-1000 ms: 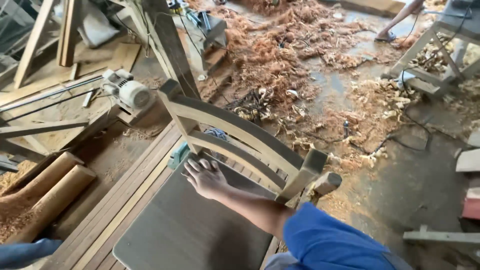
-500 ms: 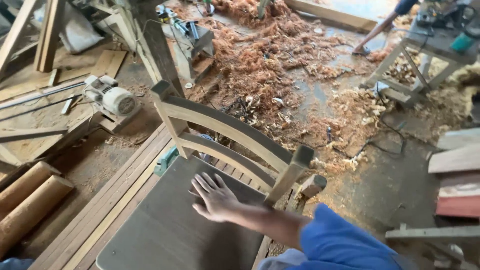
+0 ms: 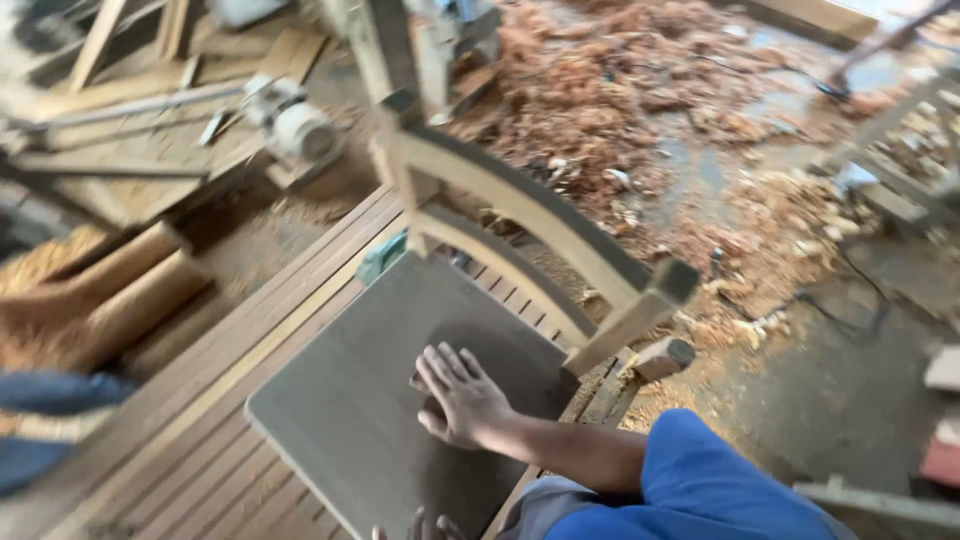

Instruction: The person sands the seat and backrest of a wooden chair using a sanding block. They work on the flat seat surface first, then move to the curved backrest and side rails, smoothing the wood by hand.

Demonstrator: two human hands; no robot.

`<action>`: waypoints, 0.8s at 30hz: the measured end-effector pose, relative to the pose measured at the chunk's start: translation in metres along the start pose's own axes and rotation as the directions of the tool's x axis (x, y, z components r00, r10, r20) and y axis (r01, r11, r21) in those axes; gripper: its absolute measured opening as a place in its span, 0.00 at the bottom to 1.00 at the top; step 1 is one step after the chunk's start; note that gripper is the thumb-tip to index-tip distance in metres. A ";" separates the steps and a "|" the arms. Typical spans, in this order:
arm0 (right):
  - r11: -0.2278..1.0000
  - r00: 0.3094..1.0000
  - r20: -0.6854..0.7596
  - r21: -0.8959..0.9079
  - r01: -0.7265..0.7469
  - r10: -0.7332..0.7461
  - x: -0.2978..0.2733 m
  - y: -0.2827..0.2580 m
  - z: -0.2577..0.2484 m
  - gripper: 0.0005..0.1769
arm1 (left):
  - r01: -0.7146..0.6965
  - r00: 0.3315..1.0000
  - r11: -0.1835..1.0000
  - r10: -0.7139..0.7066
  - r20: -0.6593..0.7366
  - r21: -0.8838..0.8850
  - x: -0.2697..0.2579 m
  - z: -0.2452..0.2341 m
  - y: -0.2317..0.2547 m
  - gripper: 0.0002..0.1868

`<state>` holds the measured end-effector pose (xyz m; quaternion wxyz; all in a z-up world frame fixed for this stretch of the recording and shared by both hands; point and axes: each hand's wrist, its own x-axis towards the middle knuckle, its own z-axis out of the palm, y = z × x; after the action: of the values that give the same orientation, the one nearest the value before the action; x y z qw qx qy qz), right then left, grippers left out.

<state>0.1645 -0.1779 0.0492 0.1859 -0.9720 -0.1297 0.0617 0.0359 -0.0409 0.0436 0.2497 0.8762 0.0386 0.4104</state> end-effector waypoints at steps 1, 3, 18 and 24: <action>0.999 0.999 0.030 0.000 0.032 -0.032 0.021 0.001 0.001 0.47 | 0.031 0.999 0.999 -0.030 -0.014 0.036 -0.008 -0.003 0.000 0.18; 0.997 0.972 -0.235 -0.078 -0.010 -0.008 0.056 0.002 0.008 0.49 | 0.078 0.997 0.992 -0.077 -0.023 0.099 -0.024 -0.018 0.001 0.18; 0.969 0.998 -0.043 -0.242 0.043 -0.055 -0.044 0.015 0.023 0.47 | 0.018 0.989 0.967 -0.055 0.139 0.255 -0.025 -0.028 0.001 0.08; 0.988 0.998 0.065 -0.152 0.001 0.009 0.074 -0.038 0.005 0.48 | 0.036 0.986 0.956 -0.081 0.143 0.290 -0.040 -0.020 -0.007 0.06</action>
<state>0.2264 -0.1216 0.0541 0.1066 -0.9811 -0.1382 0.0839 -0.0041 -0.0381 0.0231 0.1344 0.9306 0.1045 0.3240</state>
